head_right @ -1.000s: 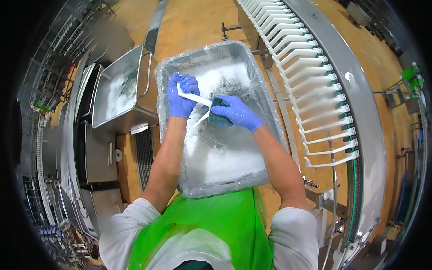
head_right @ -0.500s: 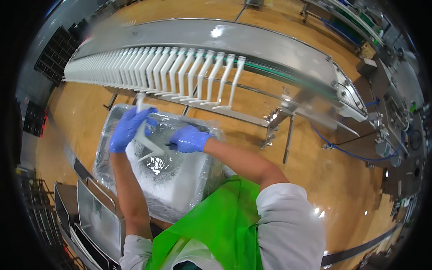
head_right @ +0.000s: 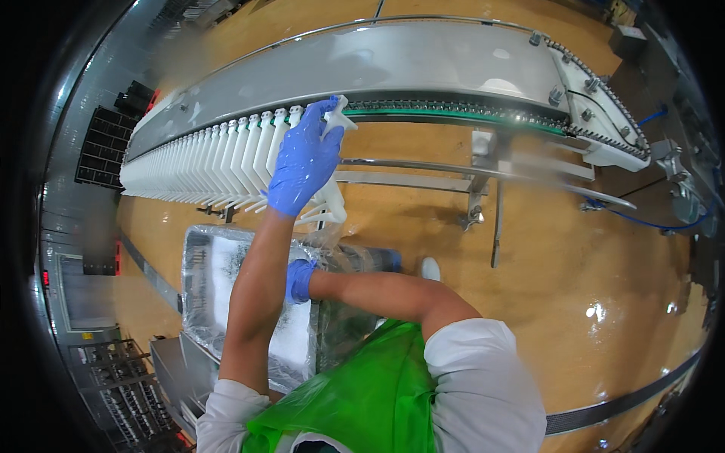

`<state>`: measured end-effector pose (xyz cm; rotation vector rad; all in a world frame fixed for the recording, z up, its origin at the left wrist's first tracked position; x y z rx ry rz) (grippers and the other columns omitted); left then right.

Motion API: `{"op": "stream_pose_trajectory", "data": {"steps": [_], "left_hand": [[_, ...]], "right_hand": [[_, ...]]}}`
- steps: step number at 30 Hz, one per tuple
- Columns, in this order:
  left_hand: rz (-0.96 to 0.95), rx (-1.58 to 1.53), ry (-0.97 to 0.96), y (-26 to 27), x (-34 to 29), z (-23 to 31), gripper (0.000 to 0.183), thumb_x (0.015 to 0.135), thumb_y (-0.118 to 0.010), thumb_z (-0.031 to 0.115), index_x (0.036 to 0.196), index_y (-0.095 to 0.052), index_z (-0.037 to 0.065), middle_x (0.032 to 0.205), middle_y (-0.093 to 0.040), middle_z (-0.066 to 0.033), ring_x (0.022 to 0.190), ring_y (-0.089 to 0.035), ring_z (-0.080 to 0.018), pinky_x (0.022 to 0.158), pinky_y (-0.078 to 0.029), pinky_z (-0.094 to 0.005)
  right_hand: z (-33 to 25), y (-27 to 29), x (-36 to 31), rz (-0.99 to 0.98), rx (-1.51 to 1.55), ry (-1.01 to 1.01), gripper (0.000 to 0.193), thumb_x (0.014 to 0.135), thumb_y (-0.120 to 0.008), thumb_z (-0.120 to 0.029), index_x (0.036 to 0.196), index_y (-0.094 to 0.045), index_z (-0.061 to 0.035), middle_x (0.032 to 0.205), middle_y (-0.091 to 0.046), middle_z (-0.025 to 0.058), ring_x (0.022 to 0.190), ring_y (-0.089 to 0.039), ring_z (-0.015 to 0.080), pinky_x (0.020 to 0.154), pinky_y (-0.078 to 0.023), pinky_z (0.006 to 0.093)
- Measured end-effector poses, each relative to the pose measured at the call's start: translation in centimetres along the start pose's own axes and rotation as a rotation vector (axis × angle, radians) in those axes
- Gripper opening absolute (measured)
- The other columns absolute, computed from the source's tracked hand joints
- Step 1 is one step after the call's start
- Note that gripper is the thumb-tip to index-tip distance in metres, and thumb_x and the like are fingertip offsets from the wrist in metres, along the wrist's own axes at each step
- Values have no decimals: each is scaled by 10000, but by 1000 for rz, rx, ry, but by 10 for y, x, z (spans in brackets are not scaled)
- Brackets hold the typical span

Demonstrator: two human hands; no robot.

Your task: The person repeatedly scrubs white plastic parts with a green sponge in a soapy water tub, rinses them, and places them on a conveyor belt. The process is repeated for multiple parts throughout the clip.

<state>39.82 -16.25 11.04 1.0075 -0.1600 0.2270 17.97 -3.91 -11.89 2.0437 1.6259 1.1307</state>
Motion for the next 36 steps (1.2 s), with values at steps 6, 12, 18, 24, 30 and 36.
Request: {"op": "stream_pose_trajectory", "data": {"steps": [6, 12, 18, 24, 30, 36], "left_hand": [[-14, 204, 57, -30, 20, -3, 410, 873, -569, 187, 1281, -571, 151, 750, -656, -174, 686, -649, -328, 662, -498, -438], [18, 224, 96, -35, 21, 6, 448, 868, -553, 211, 1315, -548, 184, 793, -662, -190, 745, -644, -364, 705, -495, -481], [116, -237, 286, -27, 7, -38, 439, 858, -585, 191, 1293, -584, 130, 723, -662, -150, 677, -660, -269, 673, -514, -388], [86, -290, 195, -37, 14, -43, 438, 887, -593, 95, 1324, -561, 82, 686, -594, -42, 552, -569, -83, 545, -497, -261], [97, -7, 108, -37, 19, -10, 434, 885, -595, 137, 1317, -569, 101, 656, -582, -80, 561, -569, -111, 565, -474, -306], [133, 62, 140, -40, 15, -6, 412, 873, -595, 167, 1281, -601, 112, 652, -601, -118, 530, -565, -160, 564, -470, -328]], "right_hand": [[12, -40, 15, 162, 391, 94, 414, 984, -488, -274, 1366, -503, -112, 1437, -454, 121, 1320, -394, 282, 1109, -268, 363], [9, -23, 6, 136, 508, 114, 448, 995, -476, -323, 1398, -459, -128, 1469, -408, 81, 1338, -356, 248, 1125, -234, 361], [20, -49, 3, -16, 238, 24, 485, 963, -512, -379, 1390, -476, -154, 1470, -404, 108, 1337, -352, 273, 1125, -229, 377], [19, -48, 2, -5, 212, 42, 468, 952, -525, -370, 1368, -507, -155, 1472, -405, 116, 1338, -349, 281, 1121, -236, 380], [30, -56, 16, 88, 418, 84, 447, 975, -512, -337, 1378, -489, -147, 1457, -423, 84, 1325, -365, 244, 1122, -234, 364], [18, -47, 14, 103, 490, 80, 375, 947, -525, -276, 1290, -535, -123, 1352, -484, 111, 1224, -437, 267, 1044, -303, 384]]}}
Point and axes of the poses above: each hand's wrist, its own x-axis towards the middle knuckle, its own y-axis out of the back of the hand, z = x × y, the point moved 6 cm from there along x, towards the middle knuckle
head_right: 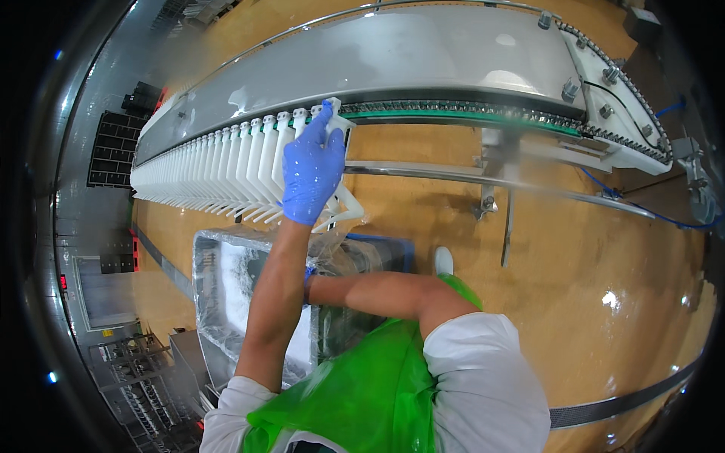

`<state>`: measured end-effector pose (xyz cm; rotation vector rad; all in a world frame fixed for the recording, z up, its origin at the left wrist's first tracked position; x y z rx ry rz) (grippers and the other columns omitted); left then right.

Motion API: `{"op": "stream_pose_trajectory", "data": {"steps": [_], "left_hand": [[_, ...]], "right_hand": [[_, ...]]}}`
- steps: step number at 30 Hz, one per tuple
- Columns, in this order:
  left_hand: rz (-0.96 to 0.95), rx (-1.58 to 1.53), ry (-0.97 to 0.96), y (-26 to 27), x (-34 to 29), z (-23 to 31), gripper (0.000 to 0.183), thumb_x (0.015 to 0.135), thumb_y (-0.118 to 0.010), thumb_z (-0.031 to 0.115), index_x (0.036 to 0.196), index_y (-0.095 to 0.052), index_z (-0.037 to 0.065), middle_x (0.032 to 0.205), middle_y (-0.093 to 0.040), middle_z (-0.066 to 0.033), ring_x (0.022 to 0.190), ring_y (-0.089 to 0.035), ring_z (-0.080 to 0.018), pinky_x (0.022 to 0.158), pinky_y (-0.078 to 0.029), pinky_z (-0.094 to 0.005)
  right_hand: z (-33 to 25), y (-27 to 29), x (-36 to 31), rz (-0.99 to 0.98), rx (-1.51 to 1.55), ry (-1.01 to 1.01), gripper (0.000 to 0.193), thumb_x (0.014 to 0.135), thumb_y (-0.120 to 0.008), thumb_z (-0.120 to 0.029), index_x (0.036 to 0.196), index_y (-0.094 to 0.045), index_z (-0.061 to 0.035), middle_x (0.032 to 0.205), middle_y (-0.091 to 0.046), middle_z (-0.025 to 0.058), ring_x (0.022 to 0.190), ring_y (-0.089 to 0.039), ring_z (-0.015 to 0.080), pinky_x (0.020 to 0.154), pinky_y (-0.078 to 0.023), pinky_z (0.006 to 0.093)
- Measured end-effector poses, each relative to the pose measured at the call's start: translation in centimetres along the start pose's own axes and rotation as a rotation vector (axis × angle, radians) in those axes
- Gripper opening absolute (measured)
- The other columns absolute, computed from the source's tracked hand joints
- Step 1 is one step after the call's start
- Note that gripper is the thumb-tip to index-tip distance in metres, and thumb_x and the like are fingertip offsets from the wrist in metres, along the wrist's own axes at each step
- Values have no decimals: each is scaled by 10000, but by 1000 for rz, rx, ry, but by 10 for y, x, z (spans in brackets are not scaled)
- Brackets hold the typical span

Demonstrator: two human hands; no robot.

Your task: The person repeatedly scrubs white plastic parts with a green sponge in a soapy water tub, rinses them, and places them on a conveyor belt. The process is repeated for multiple parts throughout the clip.

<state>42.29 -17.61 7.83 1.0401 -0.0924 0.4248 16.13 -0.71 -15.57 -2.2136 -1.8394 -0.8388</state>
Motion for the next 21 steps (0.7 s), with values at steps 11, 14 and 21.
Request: {"op": "stream_pose_trajectory", "data": {"steps": [11, 14, 21], "left_hand": [[-152, 377, -195, -8, -5, 23, 508, 867, -544, 187, 1365, -488, 105, 764, -653, -187, 657, -638, -353, 607, -495, -468], [-241, 151, -262, 20, -27, 5, 438, 883, -561, 205, 1304, -556, 84, 794, -664, -186, 673, -634, -351, 627, -504, -424], [-56, -162, 270, 112, -127, -179, 284, 929, -588, 232, 1091, -680, 18, 941, -709, -131, 787, -667, -177, 739, -513, -317]], "right_hand": [[-25, 32, -3, 1, -26, -69, 256, 895, -548, -162, 1127, -619, -81, 1160, -597, 162, 1037, -570, 310, 903, -429, 420], [-59, 57, -11, -13, -81, -229, 229, 881, -554, -131, 1083, -642, -69, 1107, -627, 176, 986, -606, 321, 864, -464, 430], [-211, 240, -41, 27, -750, -346, 217, 817, -601, -137, 1020, -668, -103, 893, -622, 169, 864, -627, 350, 712, -513, 465]]}}
Point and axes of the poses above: each hand's wrist, its own x-axis towards the middle knuckle, its own y-axis out of the back of the hand, z = x × y, the point moved 6 cm from there along x, towards the middle knuckle
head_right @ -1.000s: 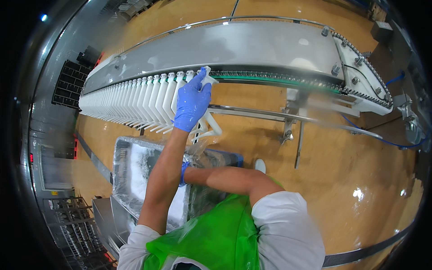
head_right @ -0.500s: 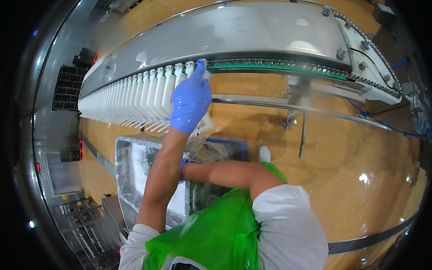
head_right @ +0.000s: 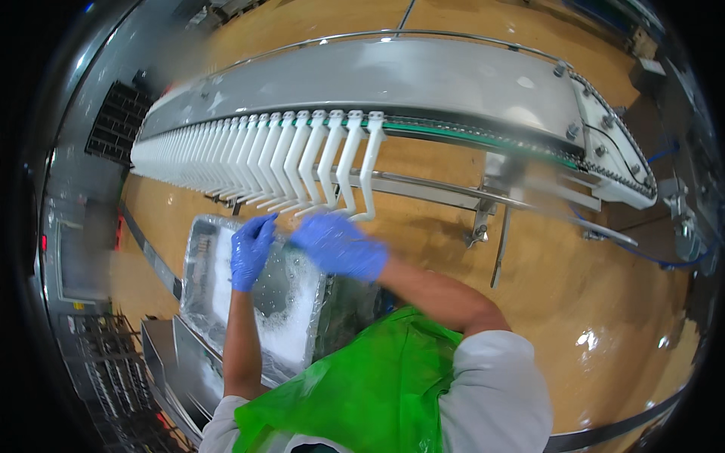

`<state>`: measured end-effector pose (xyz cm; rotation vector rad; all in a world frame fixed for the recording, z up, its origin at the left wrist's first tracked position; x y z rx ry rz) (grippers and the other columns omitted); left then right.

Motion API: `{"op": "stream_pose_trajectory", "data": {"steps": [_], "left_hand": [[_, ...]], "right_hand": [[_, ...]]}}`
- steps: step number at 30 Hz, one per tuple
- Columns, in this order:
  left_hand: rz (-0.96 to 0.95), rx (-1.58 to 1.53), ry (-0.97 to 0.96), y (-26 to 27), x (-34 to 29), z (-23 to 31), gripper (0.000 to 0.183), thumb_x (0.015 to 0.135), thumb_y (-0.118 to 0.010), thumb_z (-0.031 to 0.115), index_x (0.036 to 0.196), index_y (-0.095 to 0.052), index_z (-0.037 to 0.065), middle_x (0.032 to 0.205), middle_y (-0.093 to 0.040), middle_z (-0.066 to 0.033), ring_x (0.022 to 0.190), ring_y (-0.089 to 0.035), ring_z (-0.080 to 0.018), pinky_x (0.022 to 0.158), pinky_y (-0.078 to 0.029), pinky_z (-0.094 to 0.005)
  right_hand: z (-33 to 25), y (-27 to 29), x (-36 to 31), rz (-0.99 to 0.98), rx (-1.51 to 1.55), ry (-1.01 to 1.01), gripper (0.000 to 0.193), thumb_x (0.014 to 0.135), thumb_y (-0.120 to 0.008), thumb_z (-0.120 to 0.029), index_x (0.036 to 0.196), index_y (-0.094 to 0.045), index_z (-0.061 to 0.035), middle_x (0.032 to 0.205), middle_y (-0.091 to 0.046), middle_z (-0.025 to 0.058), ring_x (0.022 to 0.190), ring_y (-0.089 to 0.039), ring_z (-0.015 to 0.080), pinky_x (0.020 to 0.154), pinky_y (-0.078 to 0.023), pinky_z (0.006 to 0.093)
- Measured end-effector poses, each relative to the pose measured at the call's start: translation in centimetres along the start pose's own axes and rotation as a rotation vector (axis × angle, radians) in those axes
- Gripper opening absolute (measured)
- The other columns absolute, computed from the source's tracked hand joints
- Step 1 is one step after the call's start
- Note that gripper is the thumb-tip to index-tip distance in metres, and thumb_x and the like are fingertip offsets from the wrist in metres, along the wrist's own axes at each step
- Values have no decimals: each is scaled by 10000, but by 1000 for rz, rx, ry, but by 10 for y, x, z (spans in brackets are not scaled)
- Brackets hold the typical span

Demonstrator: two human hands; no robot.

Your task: The person repeatedly scrubs white plastic parts with a green sponge in a soapy water tub, rinses them, and places them on a conveyor belt. The process is repeated for multiple parts throughout the clip.

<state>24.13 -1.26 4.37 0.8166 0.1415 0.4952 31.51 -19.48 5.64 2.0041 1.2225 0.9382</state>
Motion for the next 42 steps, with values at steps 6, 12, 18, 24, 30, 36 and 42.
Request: {"op": "stream_pose_trajectory", "data": {"steps": [6, 12, 18, 24, 30, 36, 42], "left_hand": [[-182, 364, 301, 21, -68, -143, 370, 907, -574, 244, 1184, -608, 1, 1128, -655, -197, 1006, -649, -281, 868, -501, -381], [-791, 896, 126, -88, -132, -335, 457, 906, -517, 297, 1299, -549, 67, 1331, -543, -181, 1223, -523, -340, 1018, -420, -463], [-734, 520, 605, -126, -147, -367, 652, 921, -488, 433, 1480, -318, 145, 1536, -294, -140, 1407, -300, -317, 1145, -279, -430], [-591, 476, 488, -122, -118, -323, 528, 989, -370, 361, 1439, -381, 83, 1486, -384, -142, 1337, -405, -324, 1109, -333, -423], [-283, 361, 322, -184, -119, -425, 542, 984, -379, 394, 1417, -402, 70, 1449, -417, -154, 1317, -416, -306, 1084, -350, -405], [-372, 374, 465, -228, -121, -499, 494, 986, -421, 323, 1403, -417, 58, 1388, -478, -152, 1219, -494, -283, 1019, -404, -406], [-568, -94, 511, -162, -91, -331, 338, 893, -612, 202, 1175, -575, 18, 1001, -625, -92, 818, -551, -182, 761, -483, -331]], "right_hand": [[86, 135, 7, 790, -480, -138, 200, 762, -636, -122, 961, -640, -124, 831, -585, 107, 790, -599, 306, 682, -504, 421], [99, 97, 36, 519, -572, -196, 94, 799, -619, -167, 869, -637, -107, 804, -620, 117, 754, -613, 338, 710, -497, 462], [87, 100, 40, 434, -598, -228, 121, 823, -620, -210, 838, -660, -96, 807, -651, 136, 778, -631, 366, 709, -506, 476], [106, 113, 29, 485, -496, -336, 163, 851, -610, -223, 932, -707, -119, 893, -670, 161, 818, -633, 379, 718, -509, 474], [59, 85, 8, 197, -197, -321, 195, 851, -647, -236, 951, -706, -79, 890, -665, 141, 839, -619, 347, 755, -484, 433], [71, 109, 18, 625, -343, -155, 123, 820, -660, -185, 913, -707, -121, 836, -642, 116, 785, -599, 328, 723, -488, 434], [106, 101, 19, 420, -487, -317, 140, 823, -638, -200, 913, -709, -119, 852, -661, 128, 845, -618, 332, 736, -496, 454]]}}
Point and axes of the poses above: each hand's wrist, its own x-axis towards the middle knuckle, its own y-axis out of the back of the hand, z = x × y, the point moved 6 cm from there along x, towards the middle knuckle
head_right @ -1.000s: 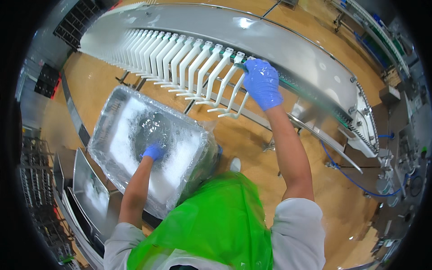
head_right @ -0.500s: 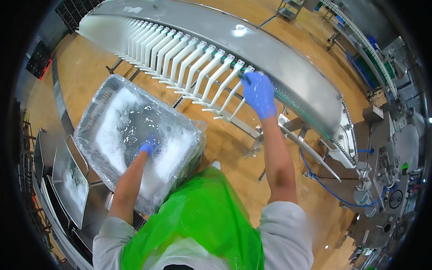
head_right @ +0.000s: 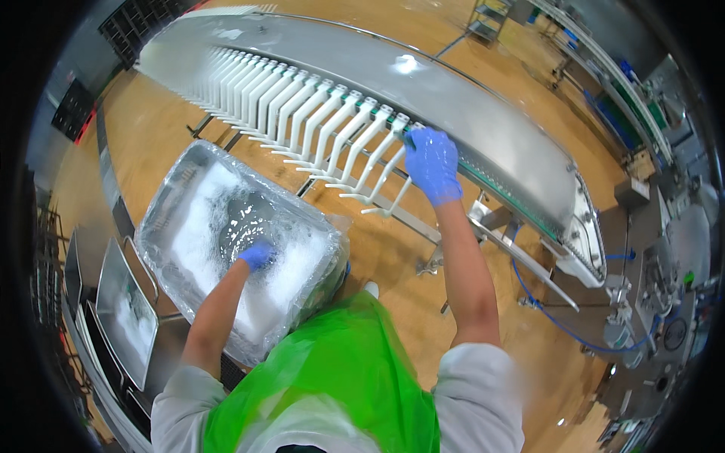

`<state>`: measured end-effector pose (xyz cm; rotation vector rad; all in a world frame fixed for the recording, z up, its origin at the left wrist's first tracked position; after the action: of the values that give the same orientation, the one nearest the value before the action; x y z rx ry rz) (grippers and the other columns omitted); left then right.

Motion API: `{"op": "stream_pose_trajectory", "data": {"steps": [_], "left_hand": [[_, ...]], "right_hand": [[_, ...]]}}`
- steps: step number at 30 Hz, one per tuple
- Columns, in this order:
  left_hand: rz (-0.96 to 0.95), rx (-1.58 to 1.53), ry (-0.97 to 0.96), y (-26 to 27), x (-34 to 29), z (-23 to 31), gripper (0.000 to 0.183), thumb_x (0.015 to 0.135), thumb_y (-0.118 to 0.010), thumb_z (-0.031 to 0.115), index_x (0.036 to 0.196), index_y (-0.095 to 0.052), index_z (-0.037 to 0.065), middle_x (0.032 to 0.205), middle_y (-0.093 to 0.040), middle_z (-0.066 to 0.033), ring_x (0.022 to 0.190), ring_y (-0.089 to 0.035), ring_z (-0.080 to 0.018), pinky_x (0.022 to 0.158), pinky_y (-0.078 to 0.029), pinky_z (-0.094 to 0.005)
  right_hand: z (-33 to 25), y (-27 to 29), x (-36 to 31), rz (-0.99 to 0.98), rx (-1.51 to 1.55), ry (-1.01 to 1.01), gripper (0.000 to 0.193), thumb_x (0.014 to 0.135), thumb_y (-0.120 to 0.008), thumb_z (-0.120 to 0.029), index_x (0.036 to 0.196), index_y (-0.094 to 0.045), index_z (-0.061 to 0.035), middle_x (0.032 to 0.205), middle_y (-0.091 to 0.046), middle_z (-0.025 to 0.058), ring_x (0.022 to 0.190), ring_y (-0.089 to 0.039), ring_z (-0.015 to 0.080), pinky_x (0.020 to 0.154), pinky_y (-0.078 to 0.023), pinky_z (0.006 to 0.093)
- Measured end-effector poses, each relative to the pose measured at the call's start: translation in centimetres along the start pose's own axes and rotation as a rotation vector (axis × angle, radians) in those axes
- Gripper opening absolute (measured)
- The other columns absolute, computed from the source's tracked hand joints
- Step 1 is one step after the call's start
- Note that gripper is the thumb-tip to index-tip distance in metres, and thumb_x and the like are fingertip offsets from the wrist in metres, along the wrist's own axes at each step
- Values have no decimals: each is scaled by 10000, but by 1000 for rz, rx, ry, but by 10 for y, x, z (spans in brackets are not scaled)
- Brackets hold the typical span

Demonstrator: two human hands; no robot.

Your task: The person repeatedly scrubs white plastic parts with a green sponge in a soapy water tub, rinses them, and places them on a conveyor belt. The process is repeated for multiple parts throughout the clip.

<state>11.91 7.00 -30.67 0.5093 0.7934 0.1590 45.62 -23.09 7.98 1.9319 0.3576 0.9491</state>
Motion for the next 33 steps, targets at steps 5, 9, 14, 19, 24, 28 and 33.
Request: {"op": "stream_pose_trajectory", "data": {"steps": [5, 9, 14, 19, 24, 28, 33], "left_hand": [[125, -417, -82, 80, -144, 125, 352, 847, -678, 274, 1078, -624, 14, 896, -640, -91, 814, -589, -180, 748, -480, -341], [192, -351, -57, 115, -153, 107, 279, 863, -655, 230, 1025, -596, 11, 798, -600, -46, 693, -566, -136, 642, -482, -276], [372, -291, -55, 111, -168, 94, 292, 837, -687, 262, 999, -611, 32, 788, -600, -35, 684, -561, -135, 633, -454, -311], [512, -163, -63, 102, -208, 130, 318, 886, -630, 339, 969, -643, 33, 742, -623, -65, 669, -588, -153, 620, -464, -328], [752, -303, -31, 118, -214, 128, 460, 951, -498, 455, 891, -661, 29, 730, -636, -133, 659, -605, -235, 621, -466, -383], [726, -76, 19, 129, -209, 116, 505, 971, -440, 449, 853, -660, 10, 768, -639, -219, 721, -621, -374, 680, -470, -450], [763, -116, -32, 142, -228, 136, 469, 968, -443, 428, 954, -619, -6, 842, -622, -259, 793, -602, -425, 712, -459, -473]], "right_hand": [[-41, 12, 9, -406, 251, -12, 168, 825, -649, -225, 924, -711, -105, 856, -662, 152, 868, -622, 339, 770, -499, 440], [-46, 13, 62, 99, 188, 92, 177, 843, -616, -222, 941, -691, -95, 917, -657, 143, 878, -624, 341, 792, -493, 444], [-82, -53, 109, 40, 37, 238, 197, 851, -588, -227, 964, -693, -104, 930, -659, 143, 876, -629, 361, 777, -493, 474], [-103, -83, 109, -195, 26, 232, 211, 825, -583, -228, 954, -694, -103, 951, -667, 167, 890, -638, 377, 799, -498, 484], [-114, -75, 141, -346, 15, 165, 215, 838, -574, -245, 933, -683, -86, 978, -664, 190, 928, -633, 381, 822, -498, 483], [-144, -88, 173, -41, 118, 169, 188, 839, -560, -209, 942, -670, -96, 969, -659, 191, 906, -631, 385, 785, -498, 499], [-177, -136, 196, 0, 91, 231, 179, 824, -556, -177, 935, -667, -90, 957, -658, 206, 904, -636, 396, 787, -505, 491]]}}
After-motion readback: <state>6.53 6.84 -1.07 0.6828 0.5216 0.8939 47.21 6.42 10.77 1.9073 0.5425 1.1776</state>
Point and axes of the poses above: each hand's wrist, its own x-axis towards the middle knuckle, its own y-axis out of the back of the hand, z = x × y, the point moved 6 cm from there along x, towards the middle knuckle
